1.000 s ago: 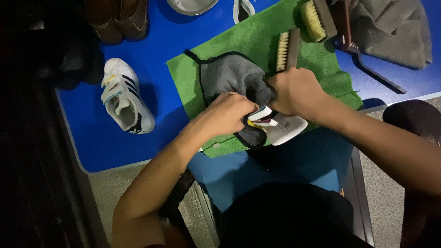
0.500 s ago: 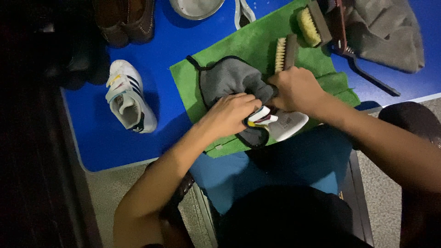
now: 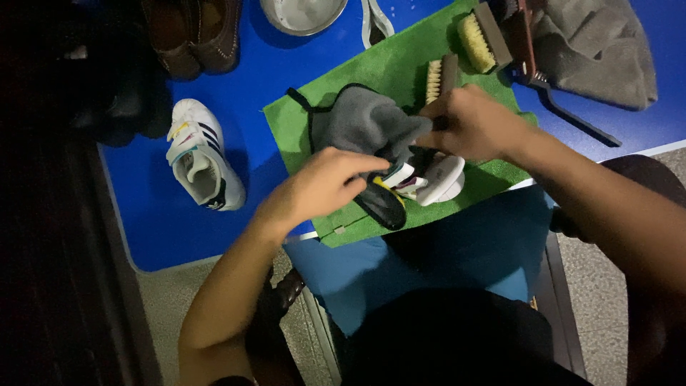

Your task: The person scrubs a white sneaker with a brush, then wipes it with a gray cloth and a yellow cloth. The person handles the shoe repeatedly, rotating it to clean different sides, and finishes by placing it on the table.

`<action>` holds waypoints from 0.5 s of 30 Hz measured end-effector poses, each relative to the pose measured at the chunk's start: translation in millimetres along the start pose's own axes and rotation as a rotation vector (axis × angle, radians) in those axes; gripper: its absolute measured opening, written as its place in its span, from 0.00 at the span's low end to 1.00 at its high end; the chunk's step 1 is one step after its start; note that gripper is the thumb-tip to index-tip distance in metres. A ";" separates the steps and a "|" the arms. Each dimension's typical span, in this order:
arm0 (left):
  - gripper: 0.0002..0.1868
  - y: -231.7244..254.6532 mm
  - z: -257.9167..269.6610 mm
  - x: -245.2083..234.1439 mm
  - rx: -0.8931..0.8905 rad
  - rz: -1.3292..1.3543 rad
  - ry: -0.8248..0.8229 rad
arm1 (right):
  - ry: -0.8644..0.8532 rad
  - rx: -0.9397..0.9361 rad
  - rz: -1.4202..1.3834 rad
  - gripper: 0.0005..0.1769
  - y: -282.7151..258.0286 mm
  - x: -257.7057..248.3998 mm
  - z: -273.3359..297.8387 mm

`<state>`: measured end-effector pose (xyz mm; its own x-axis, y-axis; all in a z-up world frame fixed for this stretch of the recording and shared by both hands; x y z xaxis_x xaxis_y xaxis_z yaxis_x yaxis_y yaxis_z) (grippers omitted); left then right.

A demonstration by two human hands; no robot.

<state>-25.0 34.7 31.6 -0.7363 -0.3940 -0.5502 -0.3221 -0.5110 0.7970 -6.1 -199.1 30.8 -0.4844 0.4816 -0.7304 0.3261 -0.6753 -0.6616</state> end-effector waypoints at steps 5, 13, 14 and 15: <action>0.21 -17.0 3.4 -15.2 0.004 0.377 0.338 | 0.115 -0.312 -0.315 0.10 17.3 -14.4 2.9; 0.35 14.0 12.6 -19.2 0.169 1.313 0.589 | 0.612 -0.609 -0.316 0.19 -30.9 -34.1 27.1; 0.40 22.7 15.9 -14.3 0.186 1.258 0.615 | 0.592 -0.716 -0.210 0.22 -35.6 -34.0 31.5; 0.40 34.5 22.4 -5.9 0.187 1.258 0.614 | 0.594 -0.715 -0.209 0.22 -47.8 -32.5 35.3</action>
<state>-45.1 36.5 67.9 -0.2300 -0.7944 0.5621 0.2382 0.5141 0.8240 -34.7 -202.2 92.2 -0.1618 0.8917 -0.4227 0.7940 -0.1367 -0.5923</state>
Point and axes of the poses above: each hand's wrist, its own z-axis away from the middle knuckle, its own x-axis out of the palm, y = z × x, the point moved 1 cm from there along -z, towards the middle knuckle, and after that the axes turned 9 degrees about -x, right-handed, at the moved point
